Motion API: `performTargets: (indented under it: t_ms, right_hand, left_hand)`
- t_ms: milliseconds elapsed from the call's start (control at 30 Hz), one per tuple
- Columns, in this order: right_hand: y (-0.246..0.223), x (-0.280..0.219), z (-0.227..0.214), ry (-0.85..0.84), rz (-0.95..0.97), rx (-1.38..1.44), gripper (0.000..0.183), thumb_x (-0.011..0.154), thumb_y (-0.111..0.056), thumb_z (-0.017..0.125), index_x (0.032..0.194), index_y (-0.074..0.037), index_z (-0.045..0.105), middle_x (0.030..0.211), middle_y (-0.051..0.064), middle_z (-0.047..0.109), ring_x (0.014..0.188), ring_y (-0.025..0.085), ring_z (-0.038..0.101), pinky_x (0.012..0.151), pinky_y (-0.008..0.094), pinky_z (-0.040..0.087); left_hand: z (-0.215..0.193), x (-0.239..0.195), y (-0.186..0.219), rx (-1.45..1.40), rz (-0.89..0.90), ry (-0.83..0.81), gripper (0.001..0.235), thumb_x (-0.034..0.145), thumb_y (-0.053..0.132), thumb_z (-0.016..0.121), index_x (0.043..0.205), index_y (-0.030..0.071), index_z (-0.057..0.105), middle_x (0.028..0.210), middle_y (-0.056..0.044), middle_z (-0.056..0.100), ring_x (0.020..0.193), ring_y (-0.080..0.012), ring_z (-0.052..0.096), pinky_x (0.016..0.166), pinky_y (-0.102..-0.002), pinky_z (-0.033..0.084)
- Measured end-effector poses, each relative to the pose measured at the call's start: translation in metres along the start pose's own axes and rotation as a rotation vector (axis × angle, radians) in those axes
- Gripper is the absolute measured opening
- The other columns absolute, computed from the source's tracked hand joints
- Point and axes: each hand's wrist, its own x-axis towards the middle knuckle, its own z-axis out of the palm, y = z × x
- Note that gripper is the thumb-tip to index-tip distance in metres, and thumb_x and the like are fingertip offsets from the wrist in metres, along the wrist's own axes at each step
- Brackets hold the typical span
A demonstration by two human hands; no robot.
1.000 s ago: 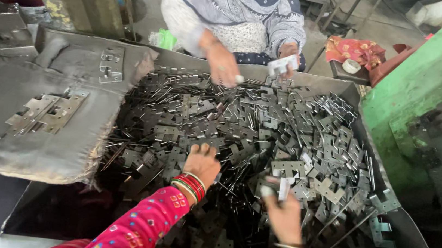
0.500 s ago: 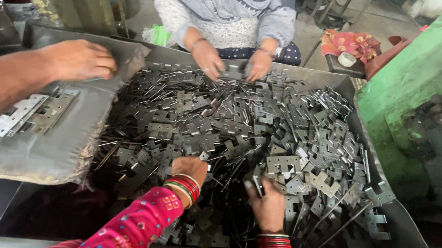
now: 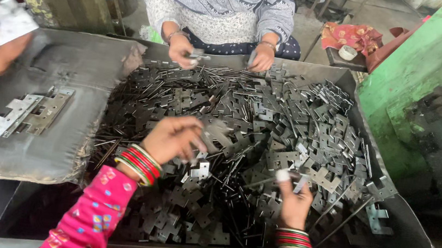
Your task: The person sorts through a bin of metal hinge components by hand, picking up individual pieces and moving them to different areas of the workspace.
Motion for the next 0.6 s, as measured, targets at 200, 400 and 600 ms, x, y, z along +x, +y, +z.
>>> performTargets:
  t_ms: [200, 400, 600]
  right_hand:
    - [-0.012, -0.009, -0.022, -0.057, 0.670, 0.639, 0.036, 0.097, -0.031, 0.066, 0.124, -0.009, 0.057, 0.104, 0.010, 0.068, 0.090, 0.024, 0.067, 0.081, 0.051, 0.058]
    - [-0.055, -0.053, 0.058, -0.325, 0.807, 0.665, 0.052, 0.095, -0.041, 0.054, 0.129, -0.002, 0.062, 0.118, 0.015, 0.074, 0.102, 0.027, 0.074, 0.090, 0.048, 0.059]
    - [-0.029, -0.038, 0.048, -0.513, -0.018, -0.263, 0.052, 0.093, -0.043, 0.063, 0.129, -0.005, 0.069, 0.114, 0.014, 0.081, 0.102, 0.029, 0.074, 0.089, 0.044, 0.056]
  left_hand:
    - [0.022, 0.005, -0.001, -0.674, -0.136, 0.080, 0.050, 0.090, 0.043, 0.049, 0.129, 0.013, 0.058, 0.100, -0.017, 0.076, 0.073, -0.0290, 0.077, 0.055, -0.041, 0.066]
    - [0.136, -0.006, -0.074, 0.300, -0.015, 0.143, 0.056, 0.083, 0.044, 0.080, 0.118, 0.002, 0.064, 0.097, -0.019, 0.076, 0.089, -0.0376, 0.074, 0.082, -0.048, 0.058]
    - [0.102, -0.007, -0.063, 0.813, 0.300, 0.466, 0.020, 0.073, 0.014, 0.068, 0.092, 0.006, 0.066, 0.081, -0.020, 0.073, 0.080, -0.0430, 0.071, 0.069, -0.054, 0.056]
